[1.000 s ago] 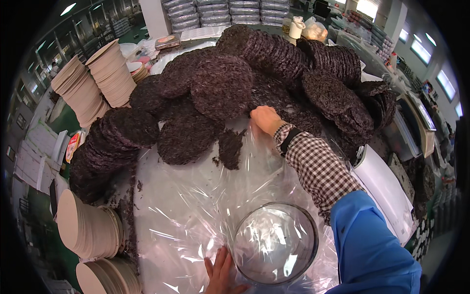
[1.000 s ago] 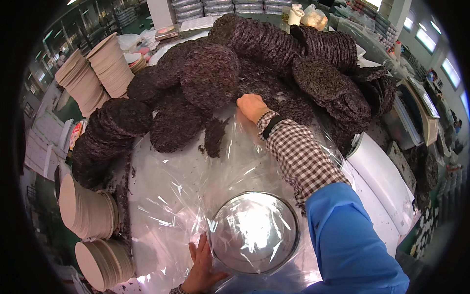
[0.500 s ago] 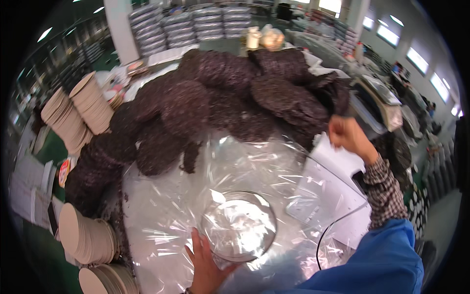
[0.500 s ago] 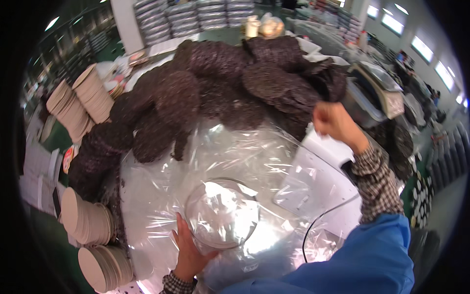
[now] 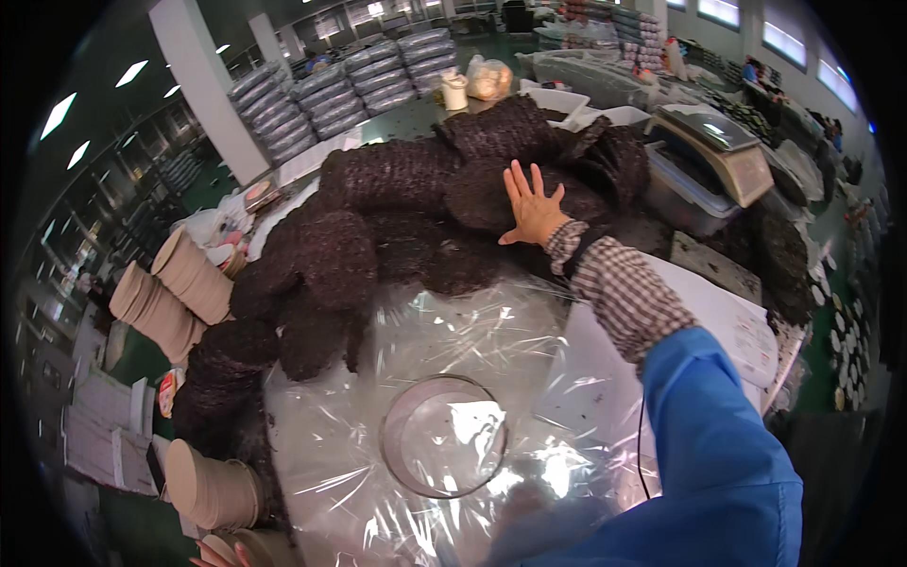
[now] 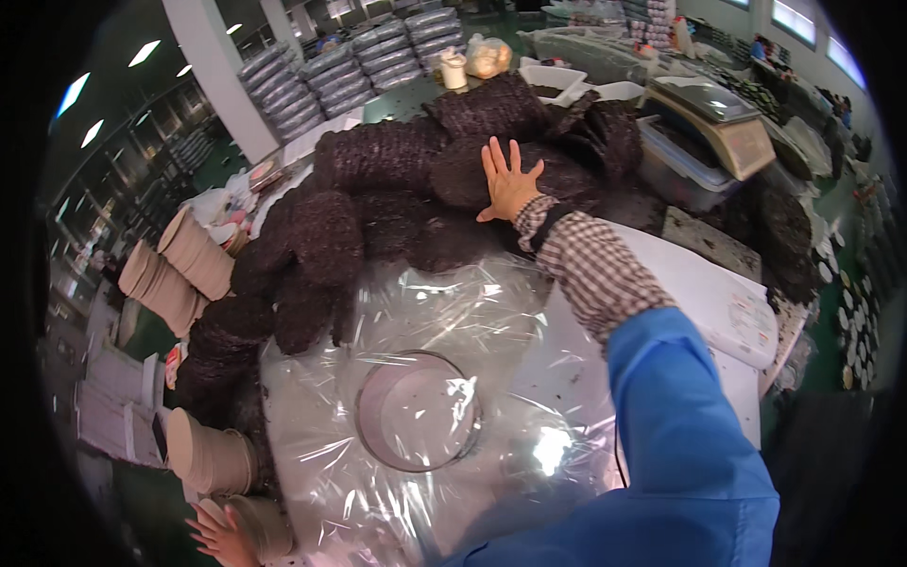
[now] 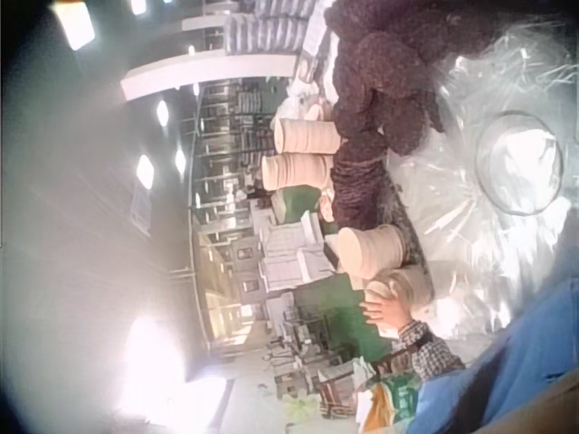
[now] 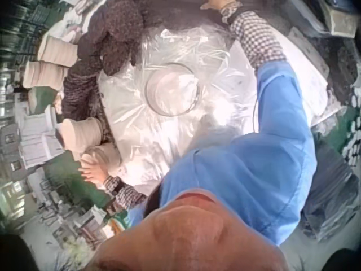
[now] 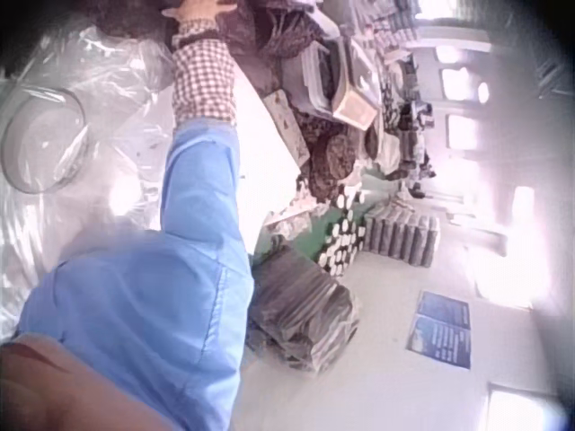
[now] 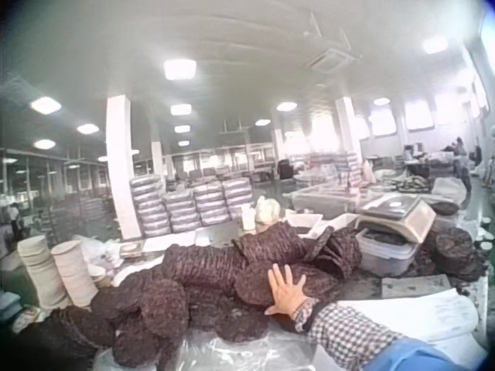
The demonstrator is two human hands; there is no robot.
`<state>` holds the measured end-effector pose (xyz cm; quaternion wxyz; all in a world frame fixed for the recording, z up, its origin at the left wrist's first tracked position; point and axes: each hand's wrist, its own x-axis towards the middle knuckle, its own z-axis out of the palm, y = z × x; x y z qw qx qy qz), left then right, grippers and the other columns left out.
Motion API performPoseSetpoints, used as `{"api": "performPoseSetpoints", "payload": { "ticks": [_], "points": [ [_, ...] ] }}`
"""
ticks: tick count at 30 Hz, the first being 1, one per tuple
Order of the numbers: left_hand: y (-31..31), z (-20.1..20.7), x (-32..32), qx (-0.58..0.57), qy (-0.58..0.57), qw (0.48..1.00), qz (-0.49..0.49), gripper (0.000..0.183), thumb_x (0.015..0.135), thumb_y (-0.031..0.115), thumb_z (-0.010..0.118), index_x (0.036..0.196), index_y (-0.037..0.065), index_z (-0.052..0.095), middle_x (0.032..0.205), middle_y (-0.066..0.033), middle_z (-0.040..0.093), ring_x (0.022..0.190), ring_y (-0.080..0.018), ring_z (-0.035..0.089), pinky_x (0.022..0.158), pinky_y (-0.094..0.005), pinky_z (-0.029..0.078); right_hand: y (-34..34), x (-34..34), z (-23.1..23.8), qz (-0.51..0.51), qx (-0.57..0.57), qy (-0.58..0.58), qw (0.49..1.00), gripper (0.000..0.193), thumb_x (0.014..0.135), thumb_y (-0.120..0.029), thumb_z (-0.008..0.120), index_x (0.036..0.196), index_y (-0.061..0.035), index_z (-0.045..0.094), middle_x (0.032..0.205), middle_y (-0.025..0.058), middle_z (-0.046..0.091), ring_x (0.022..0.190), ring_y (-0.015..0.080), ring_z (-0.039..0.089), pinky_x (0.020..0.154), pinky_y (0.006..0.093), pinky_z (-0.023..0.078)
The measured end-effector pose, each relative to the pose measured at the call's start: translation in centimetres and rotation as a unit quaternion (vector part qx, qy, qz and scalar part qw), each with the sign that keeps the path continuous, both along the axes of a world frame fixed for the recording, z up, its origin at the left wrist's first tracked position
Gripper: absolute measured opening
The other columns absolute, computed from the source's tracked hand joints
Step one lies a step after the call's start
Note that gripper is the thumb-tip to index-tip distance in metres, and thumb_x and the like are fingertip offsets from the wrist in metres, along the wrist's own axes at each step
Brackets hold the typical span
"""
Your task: The person repeatedly picks up dark compressed tea cakes, places them into a metal ring mold on a plastic sheet, and wraps each cake with a white paper label. The person then removes the wrapped cake from the mold and sets it aside, repeating the process for multiple units.
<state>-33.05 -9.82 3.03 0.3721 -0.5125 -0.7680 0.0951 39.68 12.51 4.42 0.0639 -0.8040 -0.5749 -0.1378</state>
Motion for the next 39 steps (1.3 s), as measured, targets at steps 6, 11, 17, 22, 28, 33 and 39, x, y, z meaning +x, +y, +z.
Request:
{"api": "performPoseSetpoints", "payload": {
  "ticks": [6,11,17,22,28,33,39],
  "points": [
    [-2.6,2.5,-0.2,-0.056,-0.235,0.963,-0.122,0.044,0.096,0.022,0.057,0.136,0.003,0.053,0.13,-0.0213,0.059,0.11,-0.0366,0.061,0.093,-0.0434,0.05,6.1,6.7,-4.7,0.047,0.144,0.051,0.987,0.024,0.087,-0.019,0.064,0.111,-0.0135,0.064,0.11,0.0091,0.067,0.107,0.0293,0.063,0.104,0.0691,0.027],
    [-4.1,0.4,-4.3,-0.041,-0.215,0.951,-0.217,0.048,0.095,0.018,0.058,0.14,0.005,0.049,0.136,-0.0207,0.055,0.119,-0.0354,0.057,0.098,-0.0431,0.047,-0.9,6.3,4.2,0.168,0.439,0.428,0.772,0.018,0.098,-0.021,0.059,0.095,-0.0042,0.065,0.082,0.0061,0.066,0.074,0.0158,0.06,0.074,0.0286,0.047],
    [-2.9,6.0,-4.8,-0.085,-0.327,0.912,-0.232,0.024,0.082,0.01,0.072,0.099,-0.006,0.067,0.071,-0.0262,0.061,0.058,-0.041,0.058,0.054,-0.0444,0.045,-10.2,0.0,5.1,0.215,0.273,0.715,0.607,0.02,0.099,-0.02,0.059,0.096,-0.0009,0.066,0.09,-0.0027,0.066,0.079,0.0045,0.056,0.075,0.0237,0.046],
    [2.6,5.3,14.9,0.071,-0.586,0.64,-0.492,0.031,0.092,0.011,0.056,0.12,-0.001,0.06,0.112,-0.0188,0.061,0.101,-0.0293,0.056,0.086,-0.0362,0.047,-13.5,-7.5,3.3,0.279,0.339,0.601,0.668,0.022,0.1,-0.017,0.058,0.108,0.0028,0.063,0.087,-0.0012,0.062,0.081,0.0036,0.054,0.073,0.0207,0.046],
    [2.3,-5.6,27.1,-0.165,-0.604,0.516,-0.585,0.024,0.078,0.018,0.078,0.095,0.002,0.072,0.081,-0.0087,0.066,0.078,-0.0225,0.065,0.068,-0.0338,0.053,-23.0,-18.9,-6.3,0.551,-0.092,0.021,0.829,0.027,0.094,-0.019,0.054,0.117,-0.0072,0.062,0.13,0.0097,0.059,0.122,0.0255,0.056,0.111,0.0491,0.037],
    [6.7,0.3,31.3,-0.351,-0.348,0.728,-0.474,0.097,0.068,0.03,0.087,0.14,-0.011,0.037,0.114,-0.0246,0.056,0.099,-0.033,0.063,0.08,-0.0368,0.054,-17.9,-17.9,-2.2,0.436,-0.086,0.155,0.883,0.104,0.056,-0.033,0.089,0.137,0.0101,0.041,0.113,0.0211,0.057,0.099,0.0332,0.061,0.086,0.0371,0.052],
    [14.6,-6.5,33.8,-0.597,-0.228,0.637,-0.431,0.138,0.045,0.035,0.097,0.142,-0.02,0.016,0.12,-0.0334,0.047,0.109,-0.039,0.061,0.085,-0.0404,0.055,-14.3,-22.7,-9.5,0.4,-0.308,-0.004,0.863,0.076,0.045,-0.022,0.089,0.105,0.0164,0.062,0.097,0.0235,0.061,0.088,0.0314,0.064,0.069,0.0365,0.055]
  ]
}}
